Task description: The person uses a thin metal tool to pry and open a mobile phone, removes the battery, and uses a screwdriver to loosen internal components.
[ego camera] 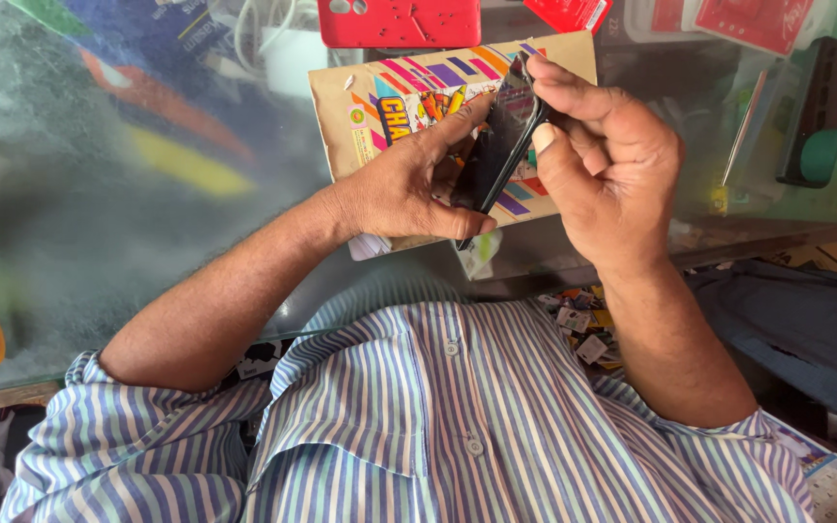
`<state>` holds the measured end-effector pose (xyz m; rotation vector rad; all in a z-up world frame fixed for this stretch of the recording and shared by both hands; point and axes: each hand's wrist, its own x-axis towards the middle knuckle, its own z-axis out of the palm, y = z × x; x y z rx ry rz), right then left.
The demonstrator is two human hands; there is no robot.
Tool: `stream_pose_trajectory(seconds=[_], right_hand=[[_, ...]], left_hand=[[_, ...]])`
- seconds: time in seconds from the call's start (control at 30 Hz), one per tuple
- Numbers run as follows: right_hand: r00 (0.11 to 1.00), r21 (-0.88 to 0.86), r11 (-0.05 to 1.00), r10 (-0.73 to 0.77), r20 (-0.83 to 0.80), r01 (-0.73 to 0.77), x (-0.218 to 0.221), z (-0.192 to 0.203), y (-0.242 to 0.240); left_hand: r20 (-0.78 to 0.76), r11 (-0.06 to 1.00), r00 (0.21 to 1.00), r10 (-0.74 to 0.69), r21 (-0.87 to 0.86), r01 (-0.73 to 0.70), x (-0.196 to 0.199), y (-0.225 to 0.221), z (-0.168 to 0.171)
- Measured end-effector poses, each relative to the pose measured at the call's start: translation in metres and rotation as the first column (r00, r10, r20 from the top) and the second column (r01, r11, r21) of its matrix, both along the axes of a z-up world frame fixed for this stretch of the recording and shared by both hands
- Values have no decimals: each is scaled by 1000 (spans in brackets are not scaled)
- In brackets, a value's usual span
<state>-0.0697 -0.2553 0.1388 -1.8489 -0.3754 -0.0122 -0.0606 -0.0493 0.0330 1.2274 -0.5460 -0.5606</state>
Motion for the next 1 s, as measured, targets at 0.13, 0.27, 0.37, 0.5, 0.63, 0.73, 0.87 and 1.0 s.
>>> stream_pose_trajectory(seconds=[0.13, 0.27, 0.37, 0.5, 0.63, 0.73, 0.87, 1.0], right_hand=[[999, 0, 1000, 21, 37, -21, 5, -1, -2], [996, -21, 999, 41, 82, -40, 6, -9, -6], [997, 3, 1000, 15, 75, -15, 3, -12, -7], [994, -23, 1000, -15, 107, 17, 2, -8, 0], [997, -24, 998, -56, 44, 57, -2, 1, 10], [994, -14, 998, -62, 86, 63, -3, 1, 13], [983, -48, 990, -123, 137, 131, -2, -2, 10], [996, 40, 996, -85, -3, 85, -6, 2, 4]], left_hand=[[63, 999, 997, 44, -7, -44, 0, -4, 1], [55, 989, 996, 67, 126, -73, -1, -2, 12], [61, 988, 995, 84, 128, -91, -5, -4, 15], [158, 981, 979, 126, 125, -146, -4, -6, 14], [118, 979, 984, 135, 136, -151, -8, -8, 16], [113, 972, 982, 151, 163, -168, -9, -10, 15], [251, 969, 953, 171, 132, -209, -13, -10, 15], [48, 990, 993, 113, 82, -116, -9, -9, 12]])
